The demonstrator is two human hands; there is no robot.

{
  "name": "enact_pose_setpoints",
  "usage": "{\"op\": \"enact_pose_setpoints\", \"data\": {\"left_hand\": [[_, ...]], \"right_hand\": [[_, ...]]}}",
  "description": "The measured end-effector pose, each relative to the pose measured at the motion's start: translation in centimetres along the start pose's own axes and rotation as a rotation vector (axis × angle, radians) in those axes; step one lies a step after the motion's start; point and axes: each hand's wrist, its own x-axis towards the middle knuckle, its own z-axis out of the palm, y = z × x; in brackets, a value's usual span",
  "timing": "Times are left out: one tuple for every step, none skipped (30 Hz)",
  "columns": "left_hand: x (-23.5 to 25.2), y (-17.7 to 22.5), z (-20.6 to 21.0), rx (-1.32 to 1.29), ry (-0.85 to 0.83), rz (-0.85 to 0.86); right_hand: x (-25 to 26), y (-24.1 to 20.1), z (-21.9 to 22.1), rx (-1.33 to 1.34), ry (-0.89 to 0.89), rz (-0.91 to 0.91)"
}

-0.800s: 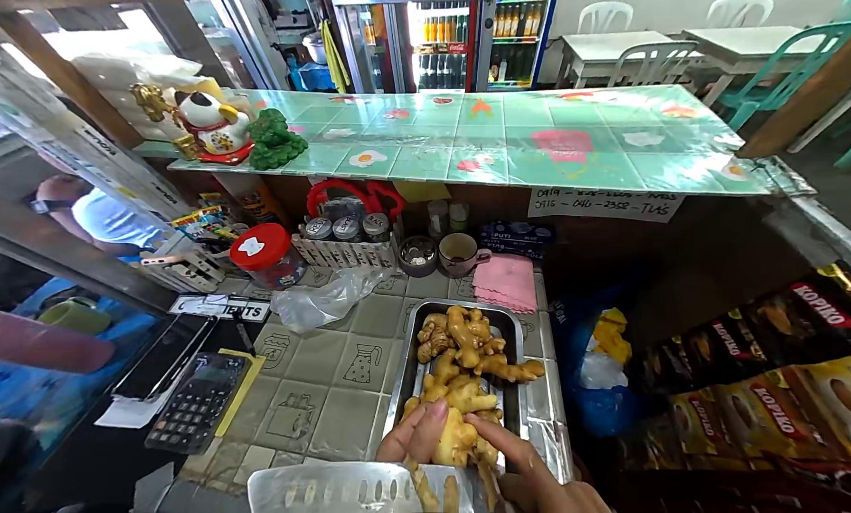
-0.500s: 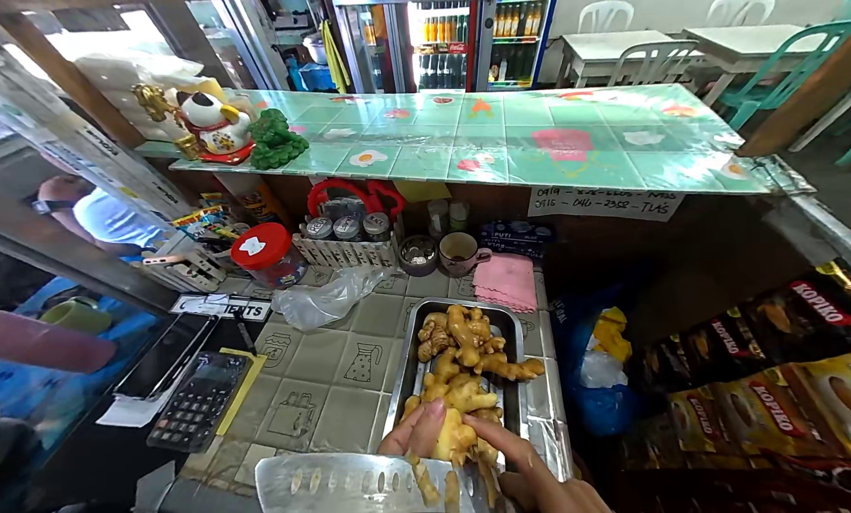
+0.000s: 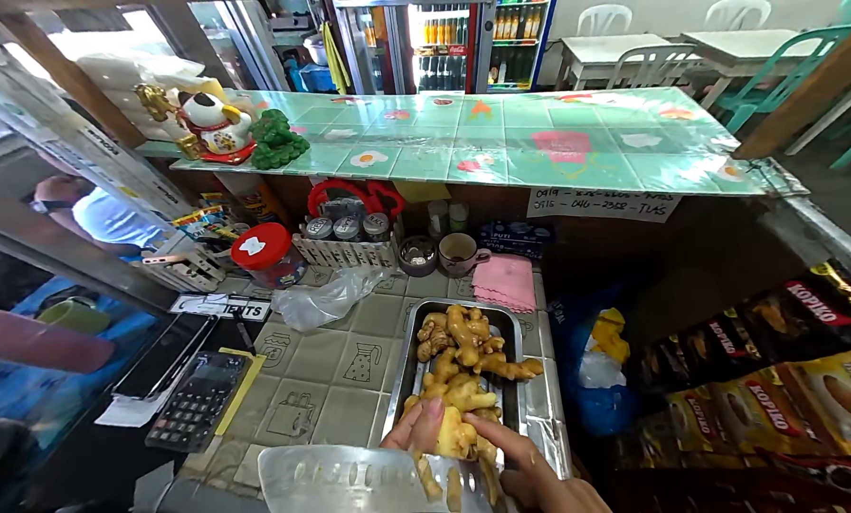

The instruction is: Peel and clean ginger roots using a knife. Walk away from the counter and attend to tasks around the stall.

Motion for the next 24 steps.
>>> {"op": "enact_pose_setpoints", "data": {"left_hand": [[0.0,-0.1,0.0,-0.004,-0.004,0.004],[0.0,-0.1,-0.1,-0.009,-0.006,0.000],[0.0,-0.2,-0.1,-0.013,-0.012,0.003],[0.0,-0.2,-0.2,-0.015,-0.018,0.012],[0.1,-0.3,-0.1,-0.009,-0.018,0.021],[0.1,-0.2,0.0,-0.003,-0.018,0.025],[0.0,-0.2,0.1,-0.005,-0.017,0.024],[0.0,-0.1,0.1,-0.009,-0.015,0.020],[-0.1,-0.1,0.1,-0.016,-0.014,0.015],[-0.1,-0.1,0.1,-0.025,-0.016,0.016],[-0.1,-0.2,0.1,-0.035,-0.020,0.019],[-0.2,-0.2,0.1,-0.044,-0.021,0.019],[-0.2,-0.2,0.2,-0.046,-0.016,0.025],[-0.3,-0.2,0.2,-0.048,-0.008,0.030],[-0.4,-0.1,0.4,-0.045,0.008,0.028],[-0.5,-0.1,0.5,-0.042,0.032,0.024],[-0.7,0.0,0.6,-0.044,0.056,0.019],[-0.8,0.0,0.7,-0.049,0.073,0.018],[-0.9,0.1,0.8,-0.052,0.082,0.014],[-1.0,0.2,1.0,-0.058,0.090,0.009],[-1.1,0.2,1.0,-0.071,0.093,0.015],[-1.2,0.1,0.9,-0.086,0.098,0.026],[-1.2,0.0,0.8,-0.098,0.095,0.032],[-1.2,-0.2,0.7,-0.100,0.089,0.035]], "right_hand": [[0.0,0.1,0.0,-0.008,0.003,0.000],[0.0,0.1,0.0,-0.004,0.001,-0.001],[0.1,0.0,-0.1,0.012,-0.009,0.000],[0.0,0.0,-0.1,0.033,-0.024,0.001],[0.0,0.0,-0.2,0.052,-0.037,0.003],[0.0,0.0,-0.2,0.063,-0.041,0.002],[0.0,0.1,-0.2,0.065,-0.043,0.003],[0.0,0.1,-0.2,0.055,-0.044,0.003],[0.1,0.1,-0.2,0.035,-0.038,0.001],[0.0,0.2,-0.2,0.012,-0.012,-0.002],[0.0,0.3,-0.1,-0.020,0.011,-0.004],[-0.1,0.3,0.0,-0.054,0.032,-0.009],[-0.1,0.3,0.0,-0.076,0.047,-0.020],[-0.1,0.2,0.0,-0.094,0.057,-0.027],[-0.1,0.3,0.0,-0.110,0.066,-0.031],[-0.1,0.2,0.0,-0.127,0.069,-0.030],[-0.1,0.2,0.0,-0.143,0.072,-0.030],[-0.1,0.2,0.0,-0.156,0.078,-0.031],[-0.1,0.2,0.0,-0.170,0.083,-0.034],[-0.1,0.1,0.0,-0.186,0.087,-0.037],[-0.1,0.0,0.0,-0.203,0.089,-0.040],[-0.1,0.0,-0.1,-0.211,0.086,-0.040],[-0.1,0.1,-0.1,-0.207,0.083,-0.038],[0.0,0.2,-0.1,-0.182,0.074,-0.030]]}}
